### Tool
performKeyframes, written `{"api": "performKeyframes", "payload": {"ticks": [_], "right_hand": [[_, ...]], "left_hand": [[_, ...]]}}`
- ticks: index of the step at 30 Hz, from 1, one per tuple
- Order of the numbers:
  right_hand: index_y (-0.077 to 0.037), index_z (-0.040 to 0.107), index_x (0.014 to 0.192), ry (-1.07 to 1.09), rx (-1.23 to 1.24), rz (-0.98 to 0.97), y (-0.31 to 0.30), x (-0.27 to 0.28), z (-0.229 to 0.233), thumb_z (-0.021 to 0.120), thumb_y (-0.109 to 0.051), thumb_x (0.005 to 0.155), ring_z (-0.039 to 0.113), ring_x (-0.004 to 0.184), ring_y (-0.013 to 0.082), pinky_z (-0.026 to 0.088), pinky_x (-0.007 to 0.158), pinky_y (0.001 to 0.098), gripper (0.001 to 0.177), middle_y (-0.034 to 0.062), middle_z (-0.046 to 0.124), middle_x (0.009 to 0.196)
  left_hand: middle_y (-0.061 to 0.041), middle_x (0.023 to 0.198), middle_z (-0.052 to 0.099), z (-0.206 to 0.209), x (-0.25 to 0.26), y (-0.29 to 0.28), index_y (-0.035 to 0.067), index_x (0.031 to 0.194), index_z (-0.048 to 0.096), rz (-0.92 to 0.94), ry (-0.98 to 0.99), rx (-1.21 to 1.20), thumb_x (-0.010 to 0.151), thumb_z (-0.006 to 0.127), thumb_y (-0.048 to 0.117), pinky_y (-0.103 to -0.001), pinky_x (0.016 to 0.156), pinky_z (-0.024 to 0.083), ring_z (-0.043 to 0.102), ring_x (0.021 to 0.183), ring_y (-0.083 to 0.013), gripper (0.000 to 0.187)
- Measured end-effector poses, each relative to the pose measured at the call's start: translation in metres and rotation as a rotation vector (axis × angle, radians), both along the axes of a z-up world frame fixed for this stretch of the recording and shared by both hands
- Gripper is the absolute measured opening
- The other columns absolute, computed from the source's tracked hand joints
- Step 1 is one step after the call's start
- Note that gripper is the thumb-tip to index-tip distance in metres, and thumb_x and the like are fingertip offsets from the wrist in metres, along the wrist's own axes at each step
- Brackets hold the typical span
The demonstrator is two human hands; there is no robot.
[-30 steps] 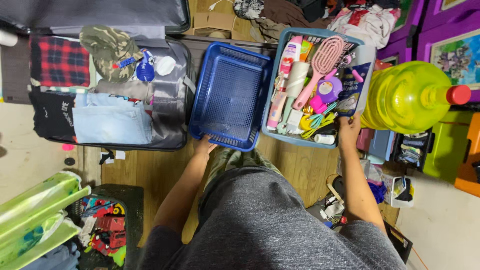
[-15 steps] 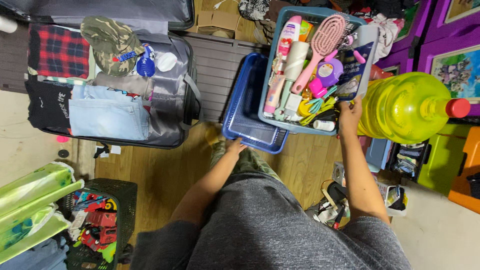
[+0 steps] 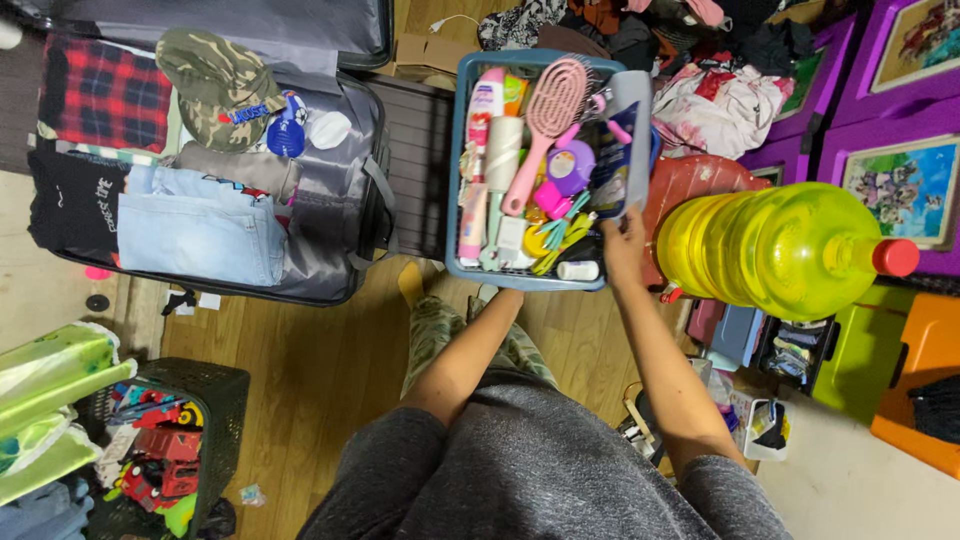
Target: The person picks up various items including clothing and accessories from the floor and small bins, then places them into a suitcase and a blue plastic basket.
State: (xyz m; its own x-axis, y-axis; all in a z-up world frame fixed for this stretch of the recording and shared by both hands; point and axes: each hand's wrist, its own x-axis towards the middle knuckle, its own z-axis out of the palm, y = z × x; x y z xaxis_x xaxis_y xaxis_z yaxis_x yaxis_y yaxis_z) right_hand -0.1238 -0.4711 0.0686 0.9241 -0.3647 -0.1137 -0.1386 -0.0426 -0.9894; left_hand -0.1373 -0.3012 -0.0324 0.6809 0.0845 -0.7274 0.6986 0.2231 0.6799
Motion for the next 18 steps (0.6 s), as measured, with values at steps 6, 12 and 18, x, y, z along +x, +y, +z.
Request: {"api": "performKeyframes", "payload": {"ticks": [6, 12, 18], "right_hand": [[-0.004, 0.059, 0.134, 0.069, 0.059, 0.032, 0.052, 0.009, -0.003, 0.059, 0.002, 0.090, 0.066, 0.099, 0.0152, 0.052, 0.088, 0.0274, 0.045, 0.0057, 0.070, 0.114], [-0.002, 0.056, 0.138, 0.025, -0.033, 0.079, 0.087, 0.021, -0.025, 0.061, 0.000, 0.091, 0.065, 0.108, 0.0188, 0.051, 0.094, 0.0292, 0.047, 0.0091, 0.069, 0.123], [0.000, 0.052, 0.142, 0.224, -0.228, 0.071, 0.116, 0.035, -0.050, 0.063, -0.010, 0.091, 0.069, 0.100, 0.0249, 0.054, 0.089, 0.0334, 0.053, 0.0211, 0.072, 0.114]], "left_hand": [[-0.010, 0.121, 0.067, -0.005, -0.009, -0.011, 0.020, 0.139, 0.051, -0.006, 0.023, 0.040, 0.089, 0.071, 0.030, -0.042, 0.070, 0.061, 0.070, 0.093, -0.0272, 0.055], [-0.007, 0.117, 0.070, -0.009, -0.025, -0.011, 0.022, 0.140, 0.054, -0.003, 0.082, 0.081, 0.089, 0.073, 0.040, -0.037, 0.061, 0.061, 0.071, 0.085, -0.0228, 0.058], [-0.002, 0.107, 0.071, -0.001, -0.030, -0.003, 0.024, 0.135, 0.056, 0.018, 0.138, 0.022, 0.086, 0.081, 0.035, -0.033, 0.050, 0.059, 0.070, 0.074, -0.0201, 0.056]]}}
